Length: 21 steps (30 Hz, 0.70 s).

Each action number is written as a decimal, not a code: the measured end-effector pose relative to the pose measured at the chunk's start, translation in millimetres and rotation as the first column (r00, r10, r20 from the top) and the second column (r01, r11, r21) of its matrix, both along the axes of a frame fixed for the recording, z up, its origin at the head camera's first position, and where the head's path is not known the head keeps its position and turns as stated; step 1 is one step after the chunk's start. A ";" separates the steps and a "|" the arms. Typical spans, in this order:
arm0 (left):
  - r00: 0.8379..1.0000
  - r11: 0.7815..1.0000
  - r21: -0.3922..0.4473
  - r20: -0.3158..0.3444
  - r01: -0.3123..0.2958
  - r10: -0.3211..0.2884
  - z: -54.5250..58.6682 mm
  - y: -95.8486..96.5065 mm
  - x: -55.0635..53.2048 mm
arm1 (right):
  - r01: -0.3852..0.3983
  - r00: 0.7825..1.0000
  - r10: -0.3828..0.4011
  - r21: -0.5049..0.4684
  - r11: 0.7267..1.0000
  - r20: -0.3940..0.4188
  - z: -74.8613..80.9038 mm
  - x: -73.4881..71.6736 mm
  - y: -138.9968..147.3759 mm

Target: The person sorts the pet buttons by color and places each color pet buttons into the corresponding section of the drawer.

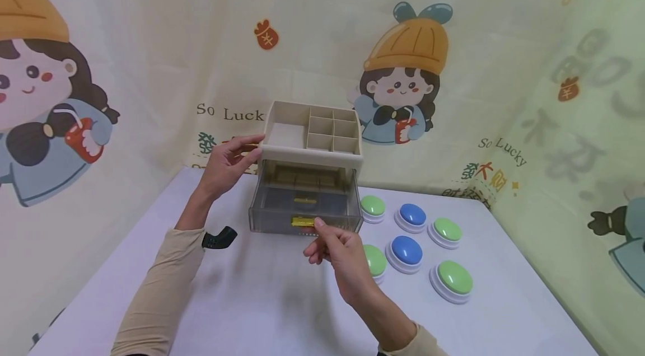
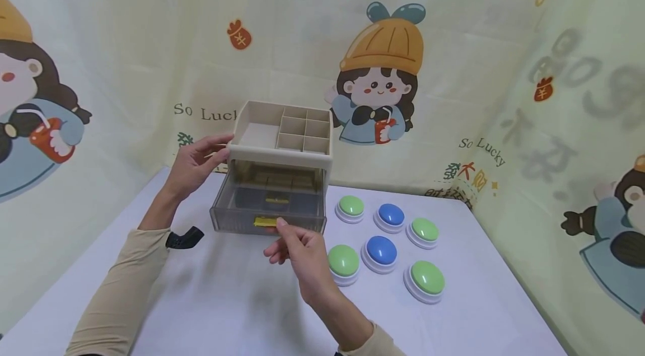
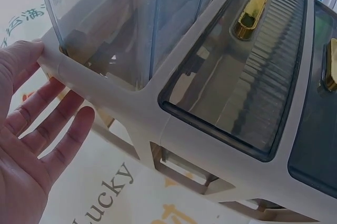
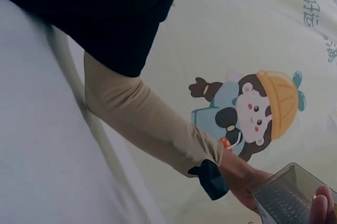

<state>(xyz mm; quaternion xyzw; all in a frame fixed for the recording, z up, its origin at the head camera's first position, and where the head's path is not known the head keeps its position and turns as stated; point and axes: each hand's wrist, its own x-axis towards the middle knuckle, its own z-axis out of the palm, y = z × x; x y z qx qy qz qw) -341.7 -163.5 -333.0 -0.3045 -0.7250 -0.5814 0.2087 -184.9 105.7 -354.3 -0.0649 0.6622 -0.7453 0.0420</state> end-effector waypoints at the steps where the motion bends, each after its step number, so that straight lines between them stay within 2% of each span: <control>1: 1.000 1.000 0.000 -0.001 0.000 0.000 -0.1 -0.3 0.2 | -0.001 1.000 0.001 0.003 1.000 -0.002 -0.6 -0.1 0.0; 5: 1.000 1.000 0.005 -0.009 -0.001 0.001 0.0 -0.5 1.0 | -0.004 1.000 0.005 0.025 1.000 -0.023 -3.5 -0.8 -0.2; 7: 1.000 1.000 0.009 -0.012 0.000 0.000 -0.5 -0.7 0.7 | 0.004 0.997 0.001 0.077 0.997 -0.071 -5.7 -0.5 -0.4; 9: 1.000 1.000 0.010 -0.016 -0.002 0.002 -1.5 -0.7 -0.2 | 0.033 0.986 -0.004 0.167 0.985 -0.167 -8.5 1.2 -0.4; 11: 1.000 1.000 0.009 -0.019 -0.003 0.003 -2.1 -0.6 -0.7 | 0.096 0.949 -0.007 0.265 0.959 -0.315 -11.4 4.0 -0.3; 12: 1.000 1.000 0.009 -0.020 -0.004 0.004 -2.4 -0.4 -1.1 | 0.139 0.915 -0.004 0.306 0.942 -0.403 -13.1 5.4 0.1; 13: 1.000 1.000 0.008 -0.020 -0.005 0.005 -2.8 -0.2 -1.4 | 0.183 0.871 0.002 0.329 0.927 -0.491 -14.7 6.7 0.4; 15: 1.000 1.000 0.007 -0.020 -0.004 0.004 -2.7 0.3 -1.5 | 0.256 0.768 0.026 0.344 0.904 -0.640 -17.4 8.6 1.2; 16: 1.000 1.000 0.006 -0.019 -0.004 0.004 -2.8 0.4 -1.4 | 0.283 0.707 0.043 0.339 0.897 -0.705 -18.8 8.9 2.0; 18: 1.000 1.000 0.007 -0.017 -0.003 0.003 -3.1 0.6 -1.6 | 0.322 0.605 0.078 0.333 0.886 -0.793 -21.0 9.5 4.1; 20: 1.000 1.000 0.005 -0.017 -0.005 0.005 -3.1 0.4 -1.2 | 0.360 0.524 0.115 0.342 0.868 -0.844 -22.7 10.3 6.6; 21: 1.000 1.000 0.005 -0.017 -0.007 0.007 -3.2 0.2 -1.0 | 0.383 0.491 0.134 0.351 0.854 -0.861 -23.7 10.7 8.3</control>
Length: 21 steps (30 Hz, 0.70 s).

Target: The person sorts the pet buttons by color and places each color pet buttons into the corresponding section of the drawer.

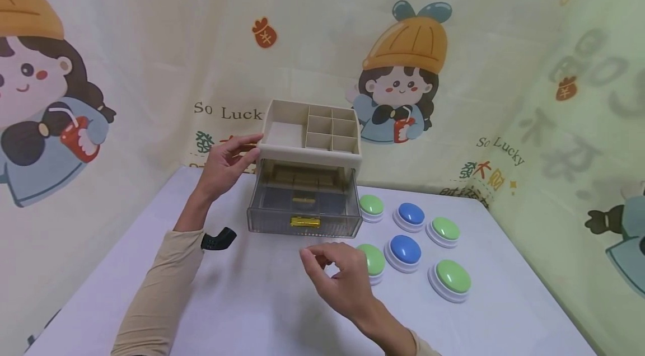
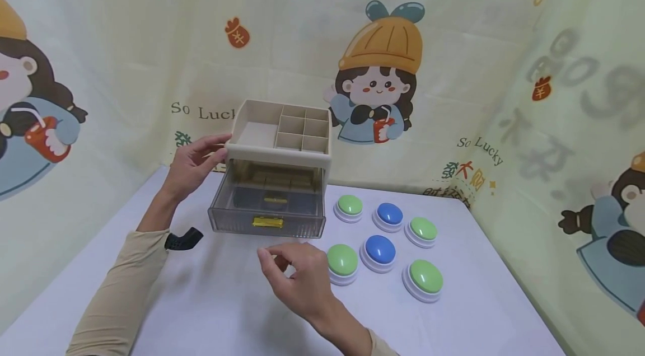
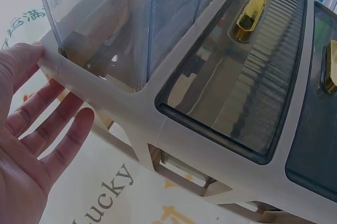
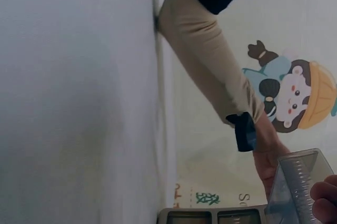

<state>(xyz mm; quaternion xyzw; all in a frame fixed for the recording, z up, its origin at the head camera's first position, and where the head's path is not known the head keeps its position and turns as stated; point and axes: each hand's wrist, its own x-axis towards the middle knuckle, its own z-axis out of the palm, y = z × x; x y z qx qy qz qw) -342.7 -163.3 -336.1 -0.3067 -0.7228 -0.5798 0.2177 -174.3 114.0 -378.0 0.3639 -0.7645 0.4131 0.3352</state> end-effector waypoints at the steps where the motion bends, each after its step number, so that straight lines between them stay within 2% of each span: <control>1: 1.000 1.000 0.000 -0.001 0.000 0.000 0.0 -0.4 0.2 | 0.015 0.999 -0.014 0.028 0.999 -0.039 -0.9 0.5 1.4; 5: 1.000 1.000 0.002 -0.006 -0.001 0.001 0.7 -1.5 1.5 | 0.082 0.987 -0.061 0.136 0.987 -0.150 -5.0 2.2 6.5; 7: 1.000 1.000 -0.002 -0.009 0.002 -0.002 1.0 -1.2 1.7 | 0.106 0.981 -0.073 0.183 0.977 -0.181 -6.8 2.6 8.4; 14: 1.000 1.000 0.002 -0.006 0.018 -0.018 1.3 -0.1 1.4 | 0.148 0.959 -0.063 0.301 0.942 -0.277 -17.1 -2.0 17.0; 21: 1.000 1.000 -0.001 -0.005 0.007 -0.007 0.9 0.0 1.2 | 0.205 0.955 -0.117 0.323 0.924 -0.272 -27.9 -11.3 38.4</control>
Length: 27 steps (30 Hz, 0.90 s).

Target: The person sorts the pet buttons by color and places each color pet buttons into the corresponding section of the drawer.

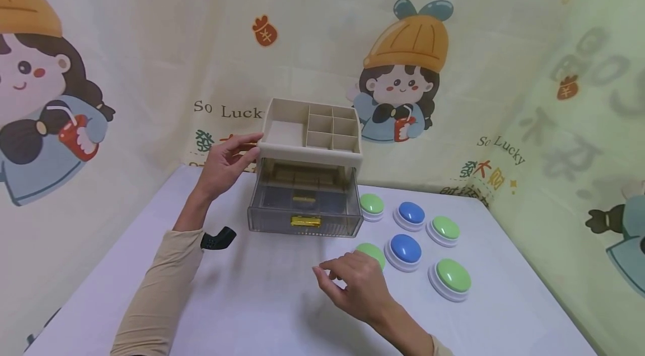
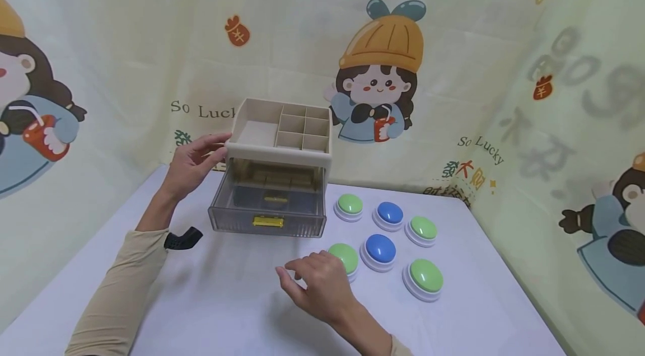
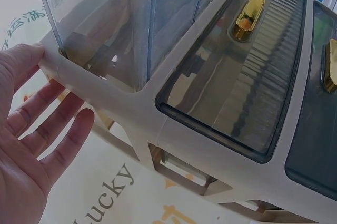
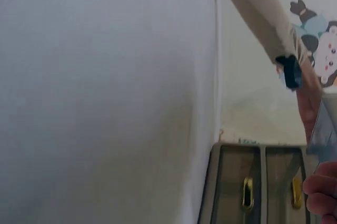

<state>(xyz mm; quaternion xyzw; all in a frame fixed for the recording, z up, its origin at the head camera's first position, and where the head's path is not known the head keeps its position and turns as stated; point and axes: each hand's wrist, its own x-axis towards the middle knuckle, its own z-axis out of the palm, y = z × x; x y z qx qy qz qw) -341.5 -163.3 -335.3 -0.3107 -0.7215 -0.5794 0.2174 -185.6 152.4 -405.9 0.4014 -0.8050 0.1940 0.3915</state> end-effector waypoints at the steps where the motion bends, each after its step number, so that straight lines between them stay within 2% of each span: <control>1: 1.000 1.000 -0.001 0.001 -0.003 0.003 -0.2 0.0 0.0 | 0.015 1.000 -0.015 -0.005 1.000 0.004 -1.7 -1.5 4.2; 10: 1.000 1.000 0.001 -0.001 -0.006 0.006 -1.5 -0.2 -1.1 | 0.107 0.988 -0.103 -0.028 0.994 0.112 -18.0 -12.8 39.0; 16: 1.000 1.000 0.008 -0.006 0.013 -0.012 -1.4 -0.4 -0.8 | 0.151 0.983 -0.144 -0.052 0.987 0.113 -22.3 -21.5 56.3; 19: 1.000 1.000 0.007 -0.009 0.009 -0.009 -1.1 -0.5 -0.8 | 0.186 0.972 -0.170 -0.092 0.978 0.160 -24.5 -25.4 63.8; 22: 1.000 1.000 0.006 -0.008 0.006 -0.006 -1.4 -0.6 -1.6 | 0.234 0.933 -0.181 -0.143 0.962 0.312 -26.2 -26.4 69.1; 24: 1.000 1.000 0.005 -0.005 0.004 -0.004 -1.9 -0.5 -2.4 | 0.270 0.878 -0.166 -0.178 0.946 0.449 -25.9 -26.0 71.8; 27: 1.000 1.000 0.004 -0.001 0.004 -0.004 -2.2 -0.2 -2.5 | 0.328 0.766 -0.139 -0.196 0.924 0.628 -24.1 -26.3 76.0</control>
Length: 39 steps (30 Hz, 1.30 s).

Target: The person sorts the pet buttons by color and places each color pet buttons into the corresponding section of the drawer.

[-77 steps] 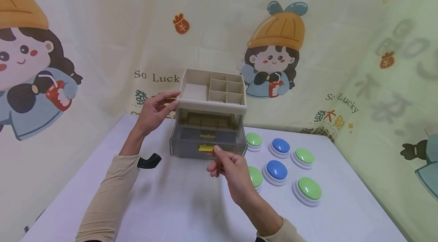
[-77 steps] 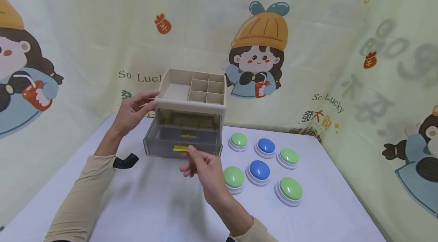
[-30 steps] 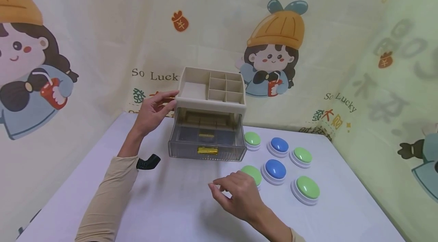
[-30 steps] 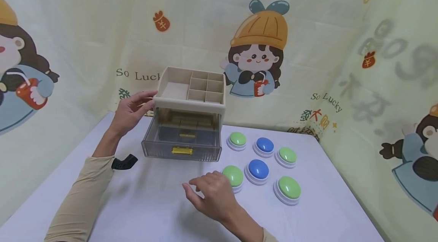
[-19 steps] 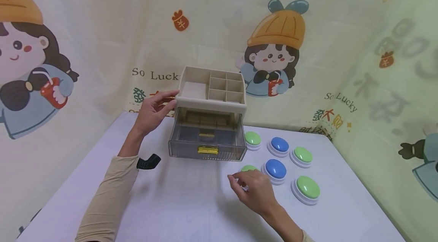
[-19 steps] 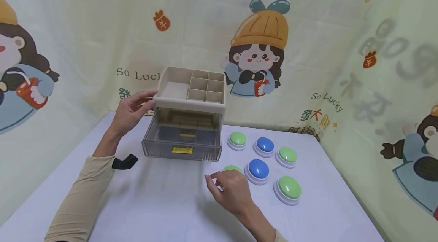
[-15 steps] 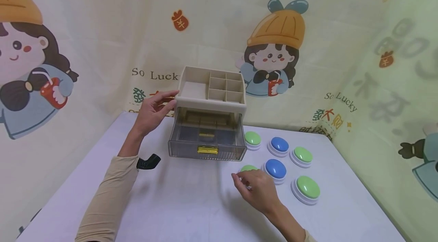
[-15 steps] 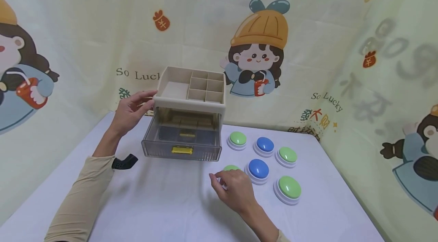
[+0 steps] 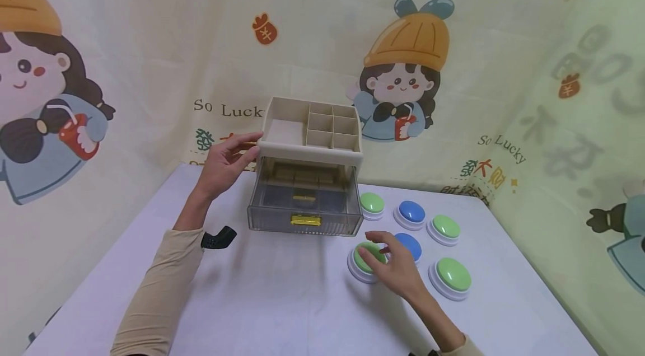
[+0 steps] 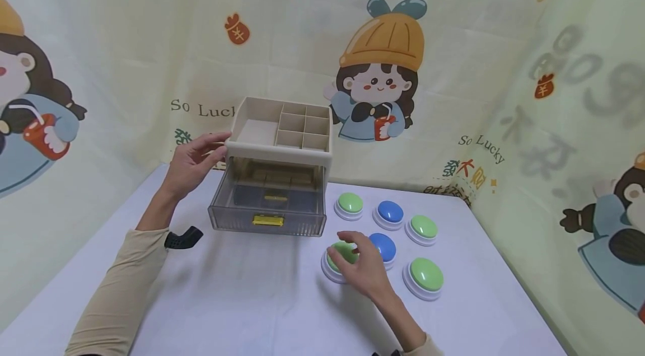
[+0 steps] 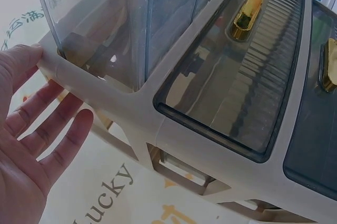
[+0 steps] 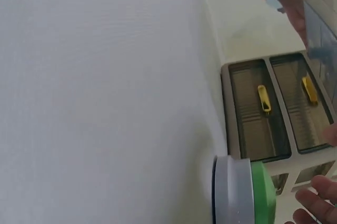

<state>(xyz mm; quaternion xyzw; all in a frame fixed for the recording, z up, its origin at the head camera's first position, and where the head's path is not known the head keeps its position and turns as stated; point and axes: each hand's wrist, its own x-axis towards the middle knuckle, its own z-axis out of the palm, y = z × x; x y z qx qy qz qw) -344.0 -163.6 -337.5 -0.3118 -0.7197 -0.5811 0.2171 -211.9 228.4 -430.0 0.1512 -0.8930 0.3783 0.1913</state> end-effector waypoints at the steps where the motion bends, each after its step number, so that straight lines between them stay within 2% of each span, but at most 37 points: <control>1: 1.000 1.000 -0.001 0.000 -0.002 0.002 0.1 0.0 0.2 | 0.007 0.999 -0.006 -0.021 1.000 0.054 0.7 -0.5 1.3; 5: 1.000 1.000 -0.004 0.003 -0.007 0.007 1.1 0.1 1.4 | 0.003 0.987 0.008 -0.069 0.998 0.161 -0.3 -4.3 7.0; 12: 1.000 1.000 -0.007 -0.002 -0.005 0.005 2.5 1.0 2.4 | -0.038 0.973 0.059 -0.096 0.995 0.224 -6.2 -8.8 13.9; 21: 1.000 1.000 -0.005 -0.004 -0.006 0.006 2.2 1.0 2.6 | -0.066 0.952 0.076 -0.044 0.997 0.296 -13.4 -13.2 18.3; 30: 1.000 1.000 -0.010 0.000 -0.021 0.021 2.5 0.9 3.2 | -0.083 0.960 0.067 0.049 0.995 0.272 -20.8 -16.2 18.7; 39: 1.000 1.000 -0.004 0.002 -0.019 0.019 1.4 1.6 3.3 | -0.043 0.962 0.033 0.033 0.999 0.270 -23.3 -15.2 16.5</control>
